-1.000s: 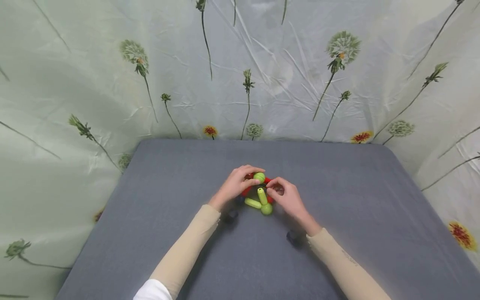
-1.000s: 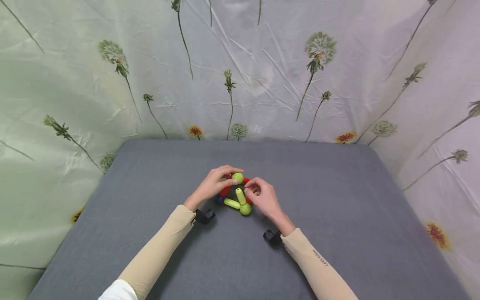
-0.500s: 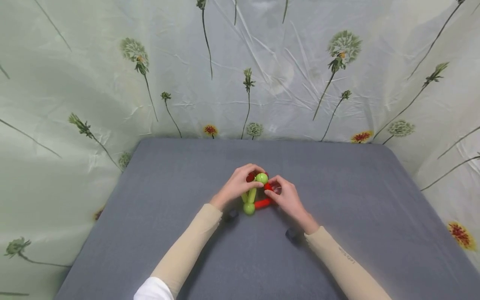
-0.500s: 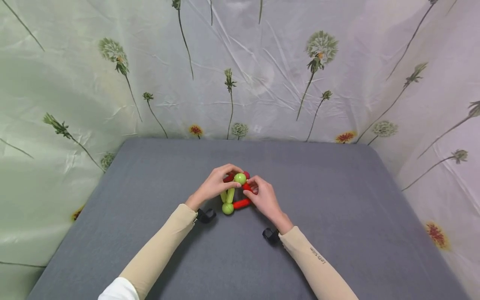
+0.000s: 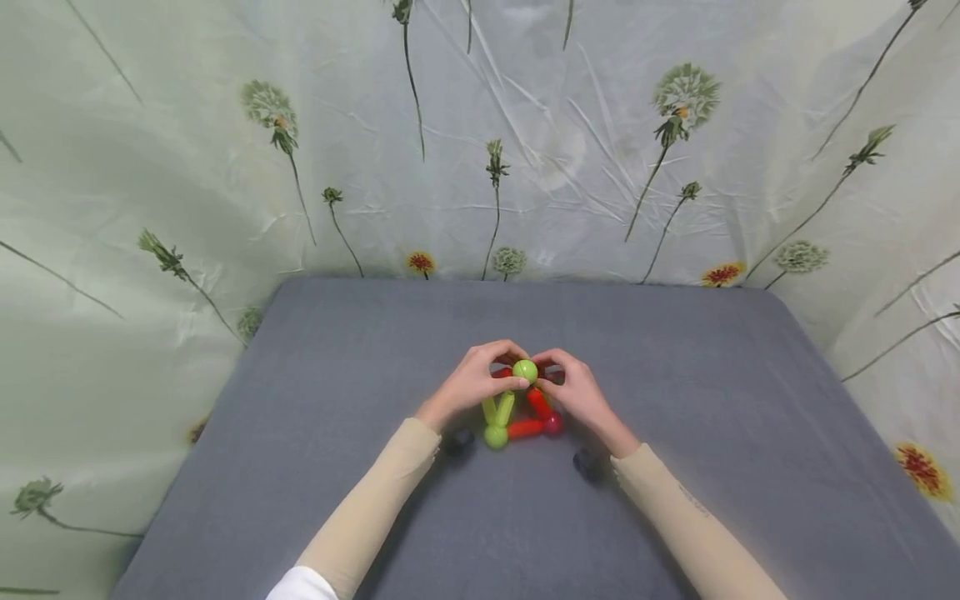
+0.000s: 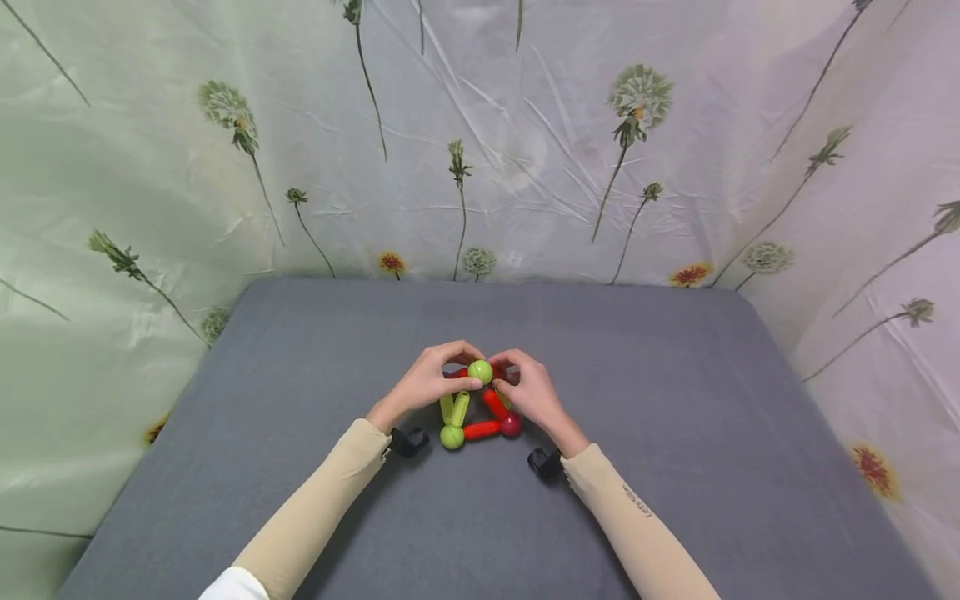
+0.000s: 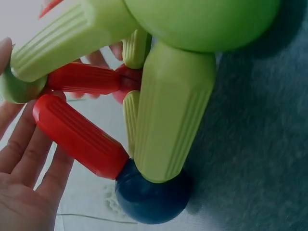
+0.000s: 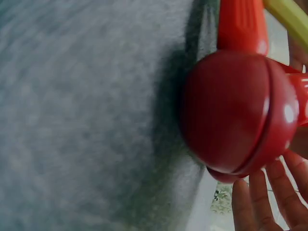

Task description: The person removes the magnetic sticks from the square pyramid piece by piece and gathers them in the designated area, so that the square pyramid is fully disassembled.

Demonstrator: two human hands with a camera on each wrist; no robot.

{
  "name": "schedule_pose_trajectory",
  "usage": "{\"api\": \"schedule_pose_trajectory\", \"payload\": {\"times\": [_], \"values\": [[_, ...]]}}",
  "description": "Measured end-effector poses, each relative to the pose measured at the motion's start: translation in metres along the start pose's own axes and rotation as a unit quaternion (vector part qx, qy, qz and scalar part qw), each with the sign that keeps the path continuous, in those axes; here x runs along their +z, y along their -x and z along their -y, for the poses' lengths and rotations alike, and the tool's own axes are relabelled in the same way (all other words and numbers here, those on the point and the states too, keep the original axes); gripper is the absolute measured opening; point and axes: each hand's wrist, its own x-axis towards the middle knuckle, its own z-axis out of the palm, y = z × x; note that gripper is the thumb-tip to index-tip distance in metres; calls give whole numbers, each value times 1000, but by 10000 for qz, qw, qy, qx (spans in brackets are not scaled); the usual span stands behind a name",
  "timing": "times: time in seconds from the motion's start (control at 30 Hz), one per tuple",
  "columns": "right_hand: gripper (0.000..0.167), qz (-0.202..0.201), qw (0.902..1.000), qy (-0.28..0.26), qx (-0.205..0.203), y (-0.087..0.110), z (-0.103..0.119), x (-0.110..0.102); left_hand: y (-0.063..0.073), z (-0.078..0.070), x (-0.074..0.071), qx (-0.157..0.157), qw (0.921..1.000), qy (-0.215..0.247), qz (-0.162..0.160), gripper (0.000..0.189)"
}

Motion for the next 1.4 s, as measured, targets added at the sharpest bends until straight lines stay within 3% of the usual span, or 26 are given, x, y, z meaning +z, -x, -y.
{"api": "schedule_pose_trajectory", "payload": {"times": [0.23, 0.37, 0.47, 0.6, 0.7, 0.87, 1.1, 1.4], "values": [[23, 71, 9994, 160, -307, 2, -9, 0, 0, 1, 6, -125, 9996, 239, -9, 21], [25, 45, 9994, 86, -321, 3, -12, -1, -4, 2, 2, -280, 9989, 273, -250, 26], [28, 170, 9997, -187, -32, 0, -15, -3, -11, 4, -6, -590, 9958, 236, -655, 29], [32, 666, 9956, -521, 397, -6, -20, -7, -22, 16, -19, -1230, 9873, 24, -1001, 31], [32, 958, 9926, -550, 513, -9, -23, -10, -30, 29, -26, -1657, 9814, -147, -961, 31], [29, 817, 9931, -598, 599, -9, -26, -13, -38, 49, -32, -2028, 9756, -207, -815, 30], [31, 535, 9903, -797, 1008, -3, -31, -15, -48, 67, -32, -2121, 9718, -284, -989, 30], [31, 609, 9900, -694, 1070, -3, -35, -17, -54, 76, -31, -1862, 9787, -295, -811, 34]]}}
